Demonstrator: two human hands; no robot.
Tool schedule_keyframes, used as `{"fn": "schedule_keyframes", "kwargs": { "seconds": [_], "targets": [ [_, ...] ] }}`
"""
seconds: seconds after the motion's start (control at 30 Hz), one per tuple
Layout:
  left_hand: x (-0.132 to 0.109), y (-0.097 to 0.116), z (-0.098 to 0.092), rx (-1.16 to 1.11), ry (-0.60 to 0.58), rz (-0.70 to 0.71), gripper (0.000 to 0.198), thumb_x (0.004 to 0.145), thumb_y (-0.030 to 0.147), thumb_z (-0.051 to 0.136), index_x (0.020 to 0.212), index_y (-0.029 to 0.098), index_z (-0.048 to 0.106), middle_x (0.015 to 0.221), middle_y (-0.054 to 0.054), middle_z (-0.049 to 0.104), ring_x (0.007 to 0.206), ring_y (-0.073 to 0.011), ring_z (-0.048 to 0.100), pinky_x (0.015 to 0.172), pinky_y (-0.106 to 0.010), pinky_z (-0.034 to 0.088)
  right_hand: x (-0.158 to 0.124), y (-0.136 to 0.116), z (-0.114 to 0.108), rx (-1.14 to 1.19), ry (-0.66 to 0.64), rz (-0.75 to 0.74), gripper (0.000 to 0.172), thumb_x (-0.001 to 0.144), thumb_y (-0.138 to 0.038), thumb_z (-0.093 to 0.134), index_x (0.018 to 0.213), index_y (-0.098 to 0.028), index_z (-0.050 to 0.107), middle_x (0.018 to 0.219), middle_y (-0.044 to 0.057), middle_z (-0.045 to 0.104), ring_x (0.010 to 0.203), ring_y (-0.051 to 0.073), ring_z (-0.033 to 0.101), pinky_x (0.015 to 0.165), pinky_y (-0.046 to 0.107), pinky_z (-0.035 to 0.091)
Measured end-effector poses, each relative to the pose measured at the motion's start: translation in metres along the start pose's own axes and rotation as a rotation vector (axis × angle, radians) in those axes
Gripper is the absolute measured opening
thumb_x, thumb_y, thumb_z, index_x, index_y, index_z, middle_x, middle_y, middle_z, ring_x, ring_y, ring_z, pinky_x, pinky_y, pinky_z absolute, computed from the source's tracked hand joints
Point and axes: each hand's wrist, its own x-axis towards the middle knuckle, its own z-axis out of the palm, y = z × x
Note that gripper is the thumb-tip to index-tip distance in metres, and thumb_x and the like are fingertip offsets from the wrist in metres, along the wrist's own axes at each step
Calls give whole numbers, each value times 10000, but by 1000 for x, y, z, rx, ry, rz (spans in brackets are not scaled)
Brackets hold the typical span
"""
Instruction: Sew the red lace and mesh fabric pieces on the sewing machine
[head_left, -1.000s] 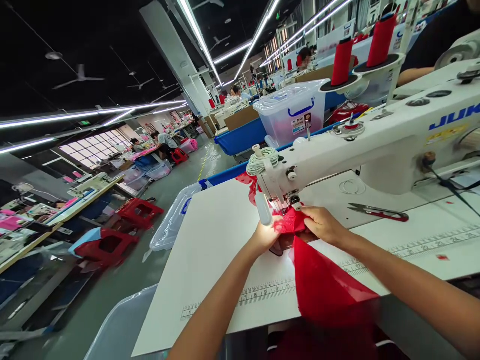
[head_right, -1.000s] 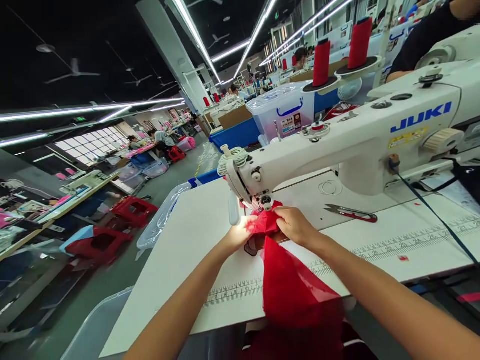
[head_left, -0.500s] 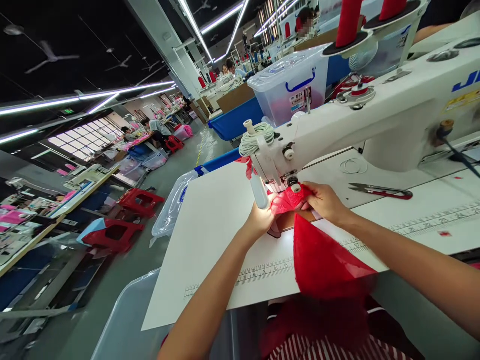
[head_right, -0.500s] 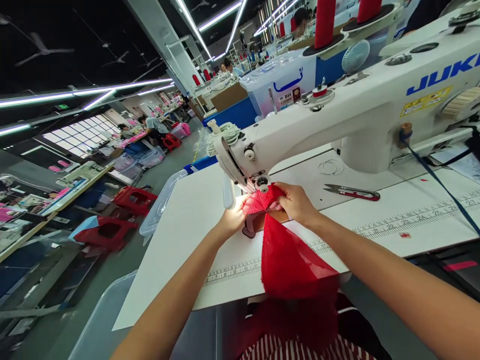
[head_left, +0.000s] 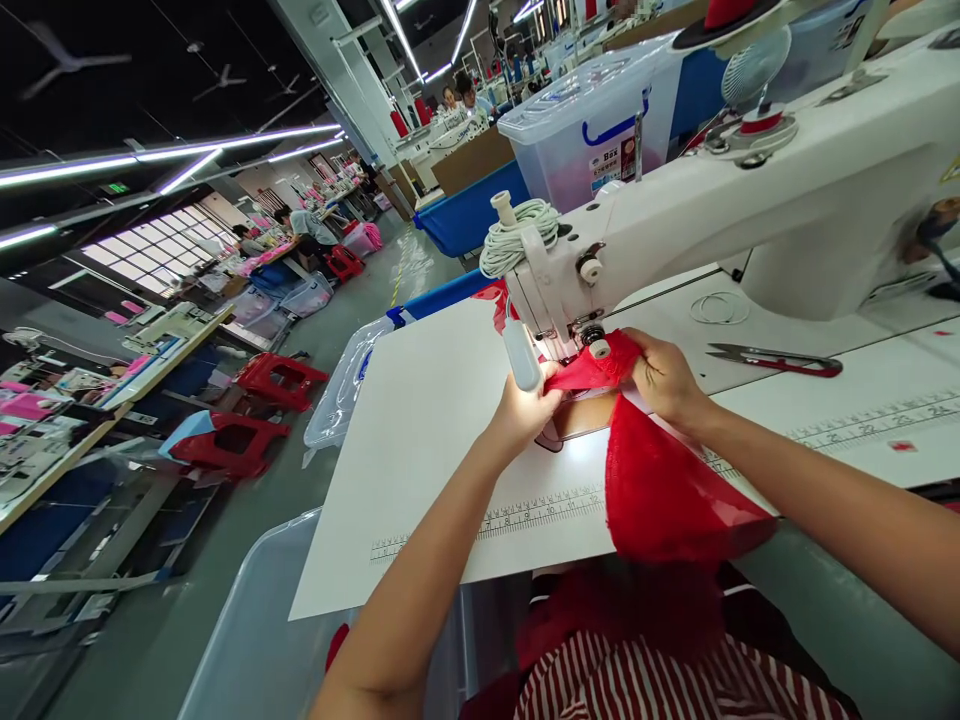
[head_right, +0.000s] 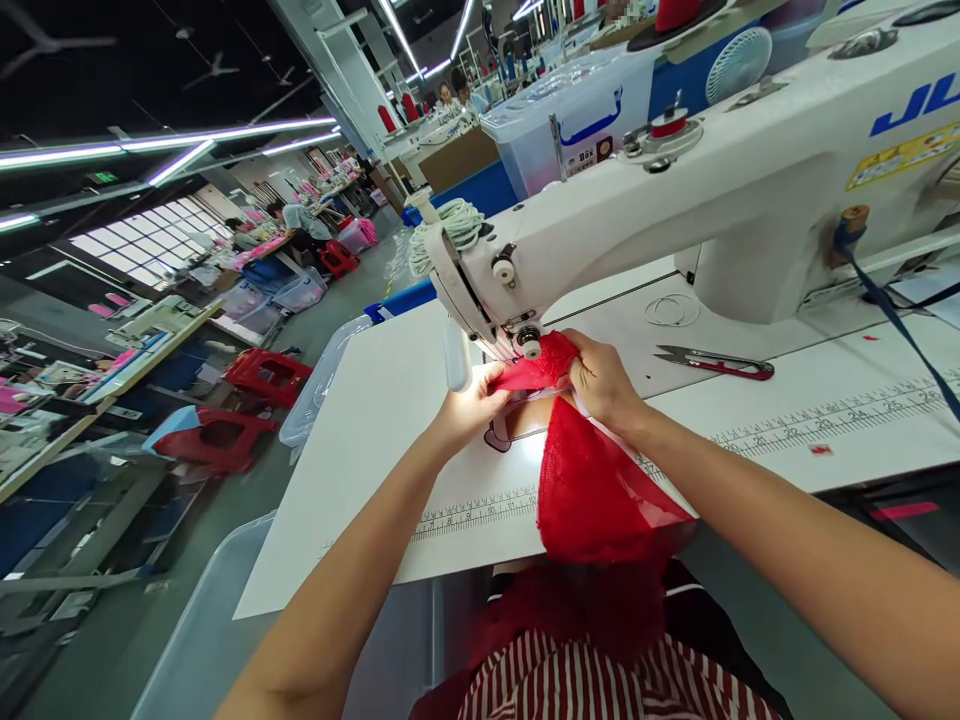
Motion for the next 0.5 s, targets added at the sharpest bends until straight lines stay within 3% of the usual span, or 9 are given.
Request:
{"fn": "schedule_keyframes", "kwargs": {
  "seconds": [0.1, 0.17, 0.27, 0.4, 0.5],
  "targets": [
    [2, 3, 2, 32, -14, -13, 71, 807, 180, 572, 740, 169, 555, 685, 15, 528, 642, -130, 515, 579, -225, 416, 0, 1, 0, -20, -14, -17, 172, 833, -305, 440, 797, -203, 573, 698, -3, 614, 688, 166, 551, 636, 260, 412],
    [3, 4, 5, 80, 11, -17, 134, 801, 247, 633, 736, 175, 540, 672, 18, 518, 617, -129, 499, 546, -225, 397, 0, 2, -1, -29, -32, -29, 180, 845, -302, 429, 805, -202, 573, 704, -5, 614, 683, 163, 545, 638, 258, 408],
    [1, 4, 10, 185, 78, 20, 162, 801, 217, 612, 694, 191, 492, 640, 26, 485, 596, -130, 476, 539, -234, 377, 1, 3, -4, -38, -84, -53, 174, 856, -303, 431, 807, -204, 566, 715, -4, 617, 684, 165, 552, 647, 259, 413],
    [-10, -1, 12, 330, 134, 201, 157, 805, 116, 505, 679, 198, 459, 660, 23, 484, 640, -136, 489, 598, -241, 402, 1, -1, -13, -40, -248, -122, 197, 875, -320, 437, 808, -206, 583, 738, 5, 634, 699, 180, 582, 657, 268, 436],
    [-18, -7, 14, 445, 157, 371, 215, 841, 141, 476, 641, 201, 429, 629, 16, 476, 590, -133, 465, 552, -241, 385, 1, -8, -21, -52, -428, -196, 217, 896, -304, 443, 801, -203, 610, 758, 9, 646, 702, 177, 589, 658, 266, 443]
  ]
}}
